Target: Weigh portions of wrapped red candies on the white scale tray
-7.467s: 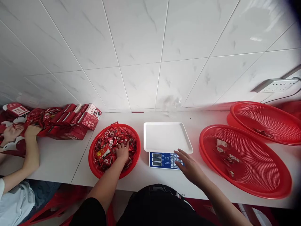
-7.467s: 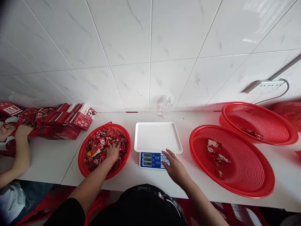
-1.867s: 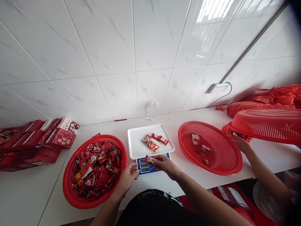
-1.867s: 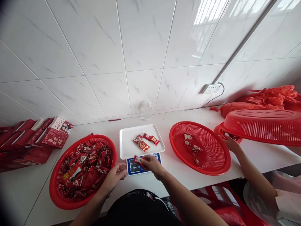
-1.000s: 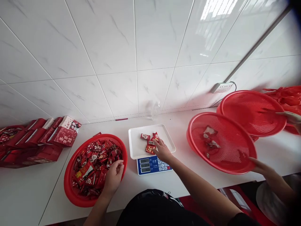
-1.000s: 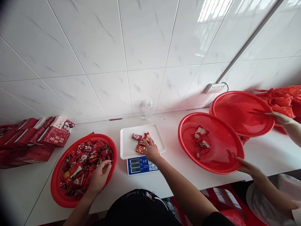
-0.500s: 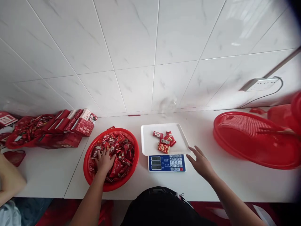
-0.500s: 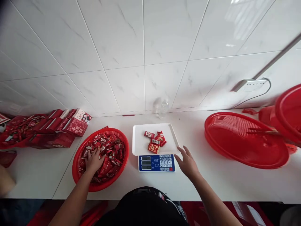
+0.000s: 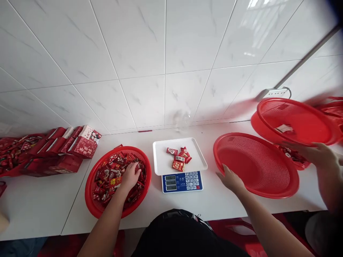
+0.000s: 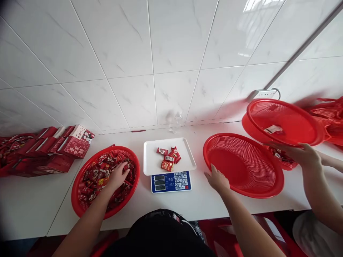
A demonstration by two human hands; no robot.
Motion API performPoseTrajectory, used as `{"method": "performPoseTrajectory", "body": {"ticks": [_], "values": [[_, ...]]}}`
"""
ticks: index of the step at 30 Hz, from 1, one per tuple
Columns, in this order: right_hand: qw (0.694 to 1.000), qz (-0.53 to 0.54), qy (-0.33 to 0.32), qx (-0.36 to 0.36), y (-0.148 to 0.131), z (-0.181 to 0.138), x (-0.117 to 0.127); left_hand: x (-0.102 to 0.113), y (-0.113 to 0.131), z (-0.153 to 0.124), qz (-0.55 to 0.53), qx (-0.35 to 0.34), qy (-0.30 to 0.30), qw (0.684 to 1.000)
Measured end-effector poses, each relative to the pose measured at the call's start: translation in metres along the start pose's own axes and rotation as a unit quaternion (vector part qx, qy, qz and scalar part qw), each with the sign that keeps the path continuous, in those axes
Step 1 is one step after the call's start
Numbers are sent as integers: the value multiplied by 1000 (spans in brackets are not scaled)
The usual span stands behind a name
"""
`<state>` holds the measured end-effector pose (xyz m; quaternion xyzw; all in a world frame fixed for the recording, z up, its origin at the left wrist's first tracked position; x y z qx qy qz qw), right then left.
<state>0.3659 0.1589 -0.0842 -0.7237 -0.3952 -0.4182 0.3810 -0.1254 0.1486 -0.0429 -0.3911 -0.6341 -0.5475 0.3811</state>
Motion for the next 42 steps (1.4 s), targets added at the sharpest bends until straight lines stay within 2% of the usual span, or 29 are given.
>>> {"method": "performPoseTrajectory", "body": {"ticks": [2,5,6,8,10,12,15,19,21,23,28,31,34,36,38,40,42], "values": [[999,1,-13,31,-14,-8,-10,-19,7,9,24,-9,-49,998],[998,22,-27,56,-31,-19,-20,-37,3,20,106,15,-106,989],[998,26,-18,58,-36,-21,-19,-39,1,22,126,21,-114,985],[996,26,41,72,-45,-25,-7,-38,1,25,142,19,-115,983],[985,31,119,120,-64,-31,8,-34,3,25,140,10,-107,984],[968,48,148,196,-94,-40,14,-31,6,22,136,3,-101,985],[957,59,84,271,-142,-45,-1,-26,7,16,133,5,-87,987],[955,14,-3,296,-191,-41,-30,-16,3,4,93,20,-43,995],[953,-4,-13,304,-205,-37,-37,-6,2,-4,43,13,5,999],[948,5,13,319,-215,-35,-33,4,3,-14,-12,6,44,999],[929,53,88,355,-227,-36,-13,15,5,-36,-127,41,72,988],[932,77,115,336,-221,-31,1,17,12,-42,-155,46,76,984],[934,119,149,300,-192,-21,22,16,15,-43,-179,52,76,980],[929,181,193,259,-154,-12,44,14,16,-43,-194,56,72,977],[921,241,237,195,-105,-4,63,12,16,-42,-210,57,65,974],[931,244,242,121,-61,3,69,9,15,-41,-227,63,59,970],[951,199,235,36,-26,8,69,6,14,-40,-239,75,51,967]]}}
Point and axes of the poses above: each hand's wrist, its own z-axis towards the middle knuckle, its own x-axis out of the back of the hand, y = z × x, the point moved 10 cm from there along z, towards the middle knuckle, and after that the axes turned 3 degrees about -x, right-handed, at the moved point
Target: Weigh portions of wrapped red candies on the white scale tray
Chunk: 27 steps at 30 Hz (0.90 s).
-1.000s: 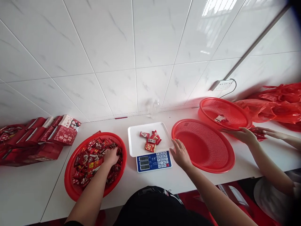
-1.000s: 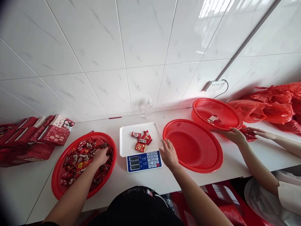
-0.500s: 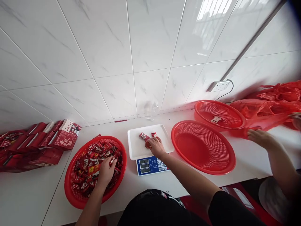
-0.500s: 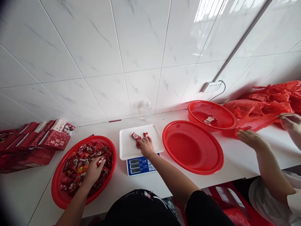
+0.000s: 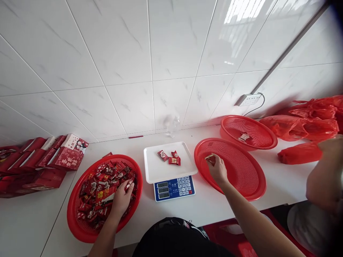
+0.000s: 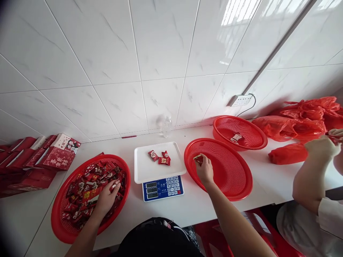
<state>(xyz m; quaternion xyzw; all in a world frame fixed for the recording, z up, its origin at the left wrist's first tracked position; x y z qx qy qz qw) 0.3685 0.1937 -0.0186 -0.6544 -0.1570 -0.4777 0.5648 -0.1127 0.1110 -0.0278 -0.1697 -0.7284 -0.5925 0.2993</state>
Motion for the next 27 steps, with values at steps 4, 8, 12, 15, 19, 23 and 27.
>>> {"method": "performPoseTrajectory", "body": {"ticks": [4,8,12,15,19,23,27], "values": [[993,-111,17,46,-13,-7,-4,-3,4,1,-10,25,-1,1000],[970,-114,-102,188,-86,-34,-70,-7,12,0,-21,39,-3,999],[956,-137,-227,124,-124,-48,-138,-10,12,-6,-38,32,-5,999],[952,-144,-251,99,-144,-50,-165,-5,4,-13,-52,34,2,998],[939,-152,-256,172,-168,-54,-181,13,-13,-24,-41,62,22,997],[926,-113,-214,290,-186,-64,-172,23,-25,-31,-27,79,26,996],[920,-55,-205,330,-188,-66,-160,19,-22,-30,-35,82,27,996]]}}
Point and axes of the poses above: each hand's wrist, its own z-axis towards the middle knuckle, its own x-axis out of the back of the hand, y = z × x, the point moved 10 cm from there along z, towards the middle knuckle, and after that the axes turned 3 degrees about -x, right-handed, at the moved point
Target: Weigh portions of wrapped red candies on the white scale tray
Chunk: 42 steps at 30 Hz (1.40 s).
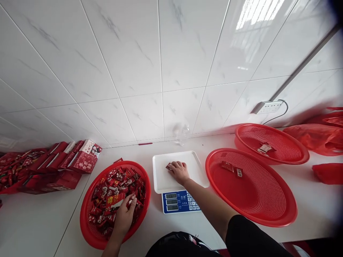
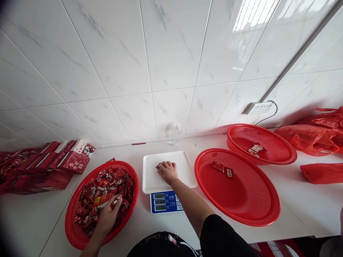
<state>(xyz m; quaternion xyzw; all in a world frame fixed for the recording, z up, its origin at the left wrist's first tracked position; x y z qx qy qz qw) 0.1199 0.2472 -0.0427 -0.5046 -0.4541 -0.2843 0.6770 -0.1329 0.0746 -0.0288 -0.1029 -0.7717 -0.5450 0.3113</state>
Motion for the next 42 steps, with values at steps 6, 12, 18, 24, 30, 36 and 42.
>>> {"method": "performPoseTrajectory", "body": {"ticks": [6,12,18,24,30,36,42], "values": [[996,62,17,-60,27,2,17,-20,29,0,-26,-32,-45,998],[976,114,85,-166,88,-33,70,-21,30,1,-20,-37,-41,998],[936,69,183,-292,177,-109,129,-20,21,10,12,-67,-14,998],[919,-21,186,-348,196,-147,122,-30,-4,32,181,-98,-57,977],[963,63,153,-211,120,-119,103,-54,-12,50,254,-66,-121,957],[979,95,124,-133,65,-108,100,-44,-2,62,211,-68,-67,973],[976,149,98,-126,55,-115,97,5,-5,62,127,-48,13,991]]}}
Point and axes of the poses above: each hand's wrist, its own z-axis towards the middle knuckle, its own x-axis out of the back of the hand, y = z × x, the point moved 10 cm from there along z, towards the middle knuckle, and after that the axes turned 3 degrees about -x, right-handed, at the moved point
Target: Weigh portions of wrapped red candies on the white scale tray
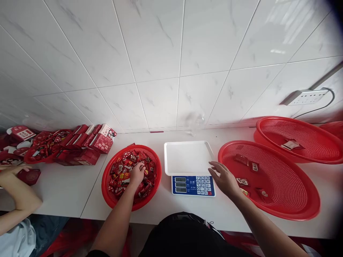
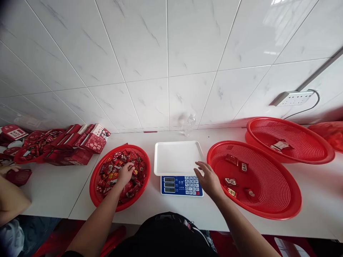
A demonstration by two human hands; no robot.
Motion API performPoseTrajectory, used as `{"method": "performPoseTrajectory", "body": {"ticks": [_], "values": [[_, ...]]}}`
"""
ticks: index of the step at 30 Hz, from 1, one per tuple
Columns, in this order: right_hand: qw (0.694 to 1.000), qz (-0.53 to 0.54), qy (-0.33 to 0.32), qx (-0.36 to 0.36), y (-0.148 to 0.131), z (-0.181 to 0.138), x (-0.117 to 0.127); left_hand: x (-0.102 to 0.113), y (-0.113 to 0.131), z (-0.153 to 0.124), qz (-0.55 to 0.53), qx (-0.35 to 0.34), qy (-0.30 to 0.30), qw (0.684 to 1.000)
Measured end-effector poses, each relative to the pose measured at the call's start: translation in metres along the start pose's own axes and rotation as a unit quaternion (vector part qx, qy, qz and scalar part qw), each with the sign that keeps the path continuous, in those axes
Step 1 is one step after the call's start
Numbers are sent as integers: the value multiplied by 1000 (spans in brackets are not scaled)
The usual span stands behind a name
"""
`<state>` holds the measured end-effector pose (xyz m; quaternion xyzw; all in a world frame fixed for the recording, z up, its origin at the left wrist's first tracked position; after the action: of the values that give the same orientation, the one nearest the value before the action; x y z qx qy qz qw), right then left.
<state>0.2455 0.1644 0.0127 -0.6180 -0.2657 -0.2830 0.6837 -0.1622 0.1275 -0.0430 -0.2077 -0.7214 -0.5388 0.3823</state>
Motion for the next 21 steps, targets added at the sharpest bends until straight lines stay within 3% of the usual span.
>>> {"method": "performPoseTrajectory", "body": {"ticks": [4,7,10,15,17,21], "values": [[998,43,-41,-12,-1,-4,-12,30,-12,-7,-65,50,60,995],[990,100,-89,-51,-7,-8,-29,35,-8,-15,-211,87,73,971],[950,223,-183,-116,-26,-19,-59,12,24,-25,-370,80,-10,925],[809,437,-345,-188,-83,-41,-111,-28,84,-45,-517,53,-93,849],[773,480,-369,-191,-97,-44,-120,-42,97,-50,-537,55,-119,833],[752,523,-343,-209,-95,-38,-124,-68,105,-57,-606,110,-162,771]]}}
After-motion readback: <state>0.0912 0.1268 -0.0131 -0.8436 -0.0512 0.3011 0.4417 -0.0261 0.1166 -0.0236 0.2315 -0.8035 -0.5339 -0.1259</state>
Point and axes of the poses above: each hand's wrist, its own z-axis towards the middle knuckle, its own x-axis out of the back of the hand, y = z × x, the point moved 10 cm from there along z, towards the middle knuckle, and after that the axes turned 3 degrees about -x, right-handed, at the moved point
